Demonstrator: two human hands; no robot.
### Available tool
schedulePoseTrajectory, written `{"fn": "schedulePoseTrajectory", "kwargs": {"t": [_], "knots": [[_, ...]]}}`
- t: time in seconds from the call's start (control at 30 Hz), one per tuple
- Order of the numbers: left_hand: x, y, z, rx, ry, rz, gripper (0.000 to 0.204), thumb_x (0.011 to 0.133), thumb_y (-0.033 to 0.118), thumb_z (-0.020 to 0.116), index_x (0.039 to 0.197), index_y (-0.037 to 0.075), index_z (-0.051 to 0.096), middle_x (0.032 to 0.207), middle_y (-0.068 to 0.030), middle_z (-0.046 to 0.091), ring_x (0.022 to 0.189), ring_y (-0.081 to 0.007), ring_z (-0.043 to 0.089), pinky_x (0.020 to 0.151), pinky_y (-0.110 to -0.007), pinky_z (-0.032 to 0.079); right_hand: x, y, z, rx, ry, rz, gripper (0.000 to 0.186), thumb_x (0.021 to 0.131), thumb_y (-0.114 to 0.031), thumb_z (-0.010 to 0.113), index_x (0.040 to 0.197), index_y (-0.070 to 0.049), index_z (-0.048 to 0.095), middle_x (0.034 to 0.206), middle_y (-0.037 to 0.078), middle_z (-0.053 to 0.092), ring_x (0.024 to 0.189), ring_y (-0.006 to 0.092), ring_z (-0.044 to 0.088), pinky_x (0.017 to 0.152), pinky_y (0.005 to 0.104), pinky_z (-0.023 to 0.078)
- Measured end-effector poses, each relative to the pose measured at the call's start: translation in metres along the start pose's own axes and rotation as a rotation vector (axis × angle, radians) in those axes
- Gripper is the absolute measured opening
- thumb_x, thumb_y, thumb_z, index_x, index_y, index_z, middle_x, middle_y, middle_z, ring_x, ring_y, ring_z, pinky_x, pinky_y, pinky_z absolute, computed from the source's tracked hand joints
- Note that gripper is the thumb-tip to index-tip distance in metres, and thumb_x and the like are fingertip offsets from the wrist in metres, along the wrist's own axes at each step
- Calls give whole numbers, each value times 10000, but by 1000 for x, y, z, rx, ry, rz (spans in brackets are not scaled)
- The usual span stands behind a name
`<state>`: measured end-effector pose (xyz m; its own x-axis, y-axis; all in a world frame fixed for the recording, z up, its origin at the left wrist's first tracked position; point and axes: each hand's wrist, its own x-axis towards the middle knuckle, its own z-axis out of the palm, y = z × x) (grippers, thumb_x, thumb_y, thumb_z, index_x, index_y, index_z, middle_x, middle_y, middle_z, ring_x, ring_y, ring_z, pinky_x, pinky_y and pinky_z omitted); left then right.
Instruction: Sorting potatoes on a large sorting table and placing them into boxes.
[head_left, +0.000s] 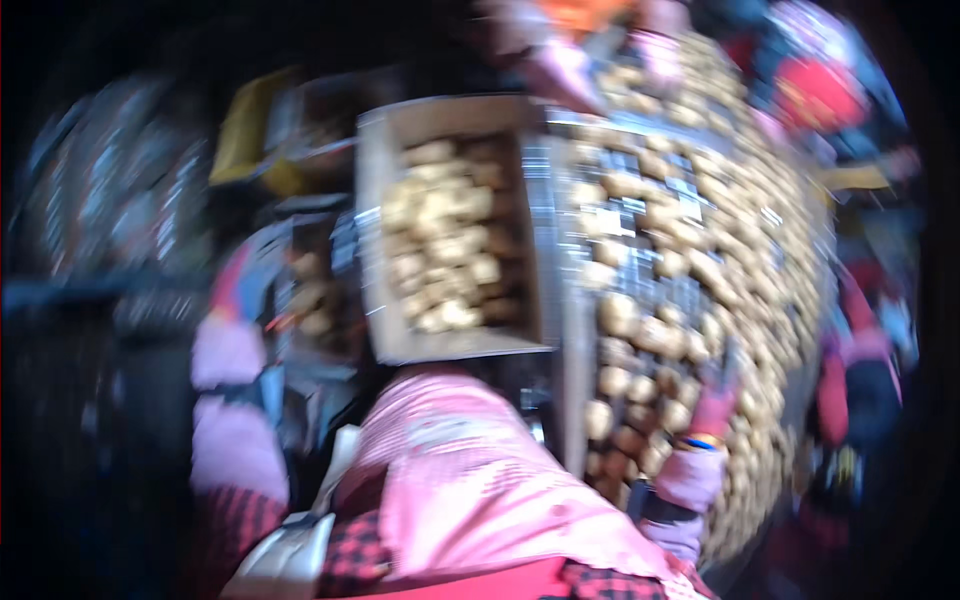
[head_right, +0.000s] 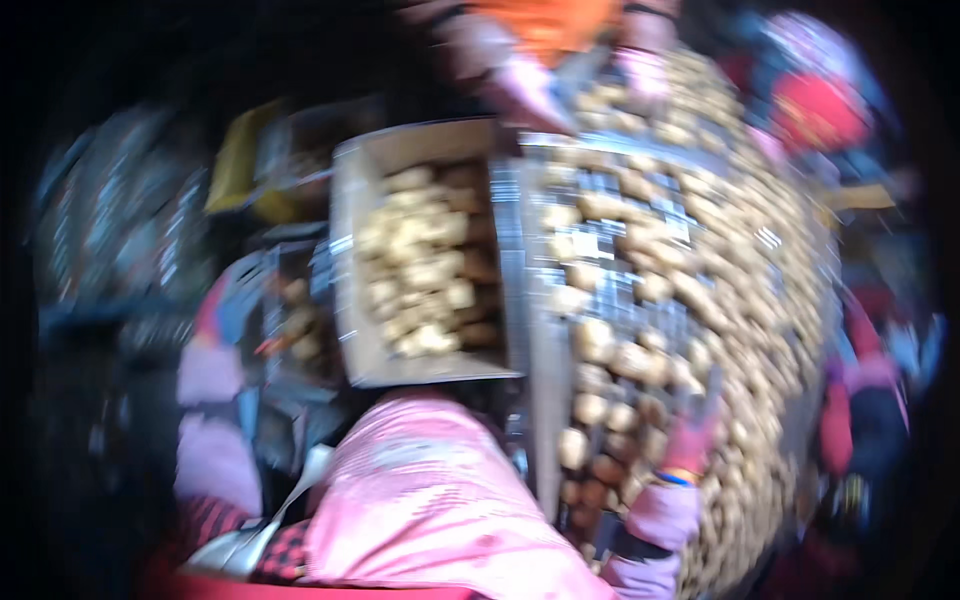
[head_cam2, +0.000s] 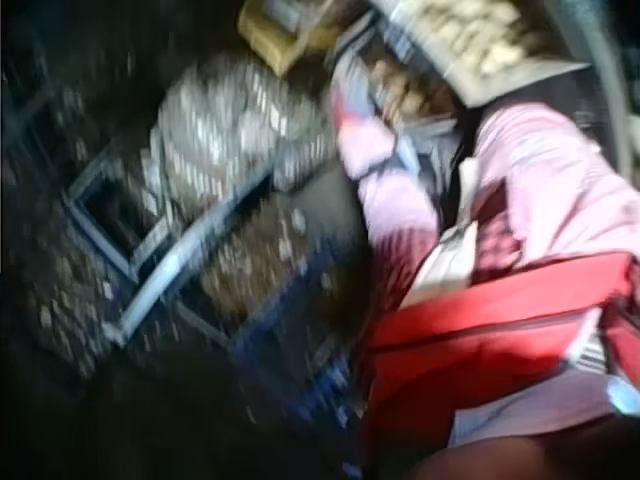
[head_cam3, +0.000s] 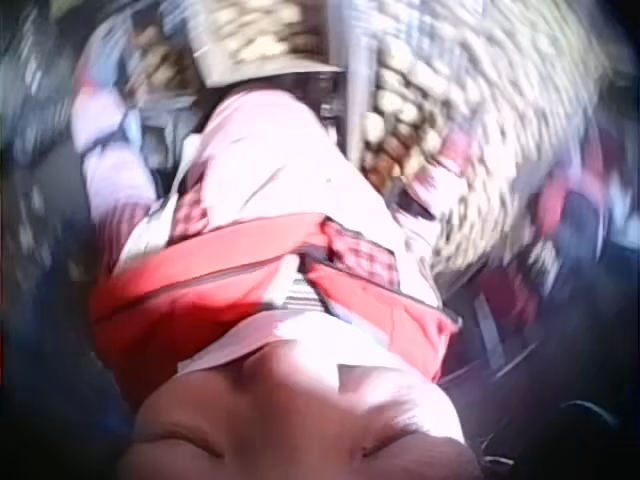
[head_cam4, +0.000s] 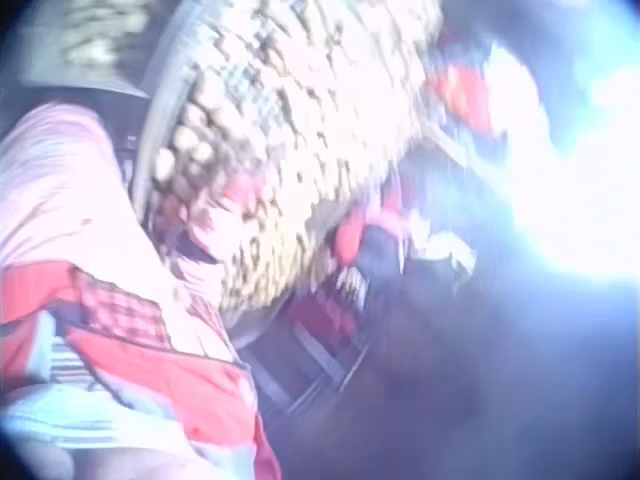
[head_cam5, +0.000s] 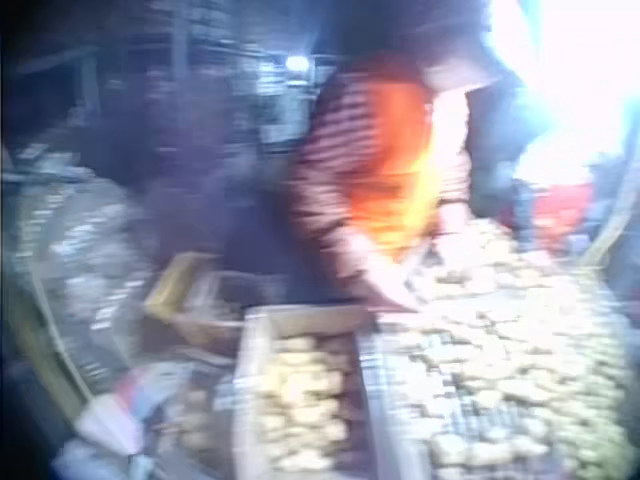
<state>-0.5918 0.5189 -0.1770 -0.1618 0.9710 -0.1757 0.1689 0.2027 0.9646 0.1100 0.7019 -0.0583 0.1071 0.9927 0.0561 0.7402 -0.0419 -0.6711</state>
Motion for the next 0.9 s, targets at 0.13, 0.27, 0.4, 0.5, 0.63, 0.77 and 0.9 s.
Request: {"fn": "schedulePoseTrajectory", "kwargs": {"t": [0.13, 0.27, 0.4, 0.5, 0.63, 0.77, 0.9], "knots": [[30, 80, 73, -438, 53, -152, 525, 1030, 323, 459, 1428, -19, 431, 1436, -165, 472, 1316, -298, 488, 1126, -413, 373, -73, 30, 37, -519, -264, 143, 948, 716, -378, 807, 1480, -20, 375, 1501, 296, 329, 1399, 433, 329, 1147, 478, 297], [76, 102, 104, -376, -80, -109, 513, 1050, 316, 423, 1433, -25, 415, 1427, -157, 477, 1318, -309, 488, 1125, -406, 368, -37, 32, 73, -717, -106, -258, 1059, 628, -513, 788, 1511, -112, 361, 1501, 348, 299, 1344, 526, 358, 1169, 509, 230], [110, 107, 89, -499, 195, -129, 528, 1020, 337, 496, 1419, -5, 447, 1372, -167, 541, 1204, -291, 581, 1041, -413, 453, 53, 178, 47, -695, 115, -279, 819, 878, -476, 671, 1511, -70, 348, 1506, 270, 365, 1410, 437, 307, 1172, 519, 214], [27, 85, 39, -544, 417, -334, 476, 1011, 280, 495, 1399, 4, 468, 1340, -177, 558, 1200, -297, 580, 1036, -421, 457, 96, 83, 53, -580, 161, -193, 703, 929, -446, 621, 1500, -109, 389, 1499, 246, 381, 1415, 416, 304, 1155, 510, 240], [-87, -63, 14, -897, 297, -366, 393, 954, 135, 511, 1333, 29, 513, 1265, -174, 600, 1196, -273, 580, 1023, -388, 462, 114, 30, 87, -388, -5, -441, 566, 962, -283, 602, 1469, -91, 438, 1480, 187, 433, 1399, 346, 361, 1155, 454, 263], [-90, -124, 42, -499, 183, -733, 409, 924, 103, 556, 1331, 76, 516, 1183, -146, 642, 1101, -278, 620, 963, -381, 491, 97, -50, 120, -235, -104, -530, 534, 978, -264, 571, 1440, -24, 453, 1475, 185, 451, 1391, 335, 382, 1155, 443, 266], [-21, -74, 81, 798, -67, -1069, 368, 946, 162, 576, 1309, 107, 542, 1134, -106, 659, 1001, -277, 650, 893, -364, 516, 84, -73, 134, -277, -222, -572, 520, 995, -277, 520, 1432, -3, 457, 1454, 187, 477, 1386, 326, 397, 1153, 439, 273]]}}
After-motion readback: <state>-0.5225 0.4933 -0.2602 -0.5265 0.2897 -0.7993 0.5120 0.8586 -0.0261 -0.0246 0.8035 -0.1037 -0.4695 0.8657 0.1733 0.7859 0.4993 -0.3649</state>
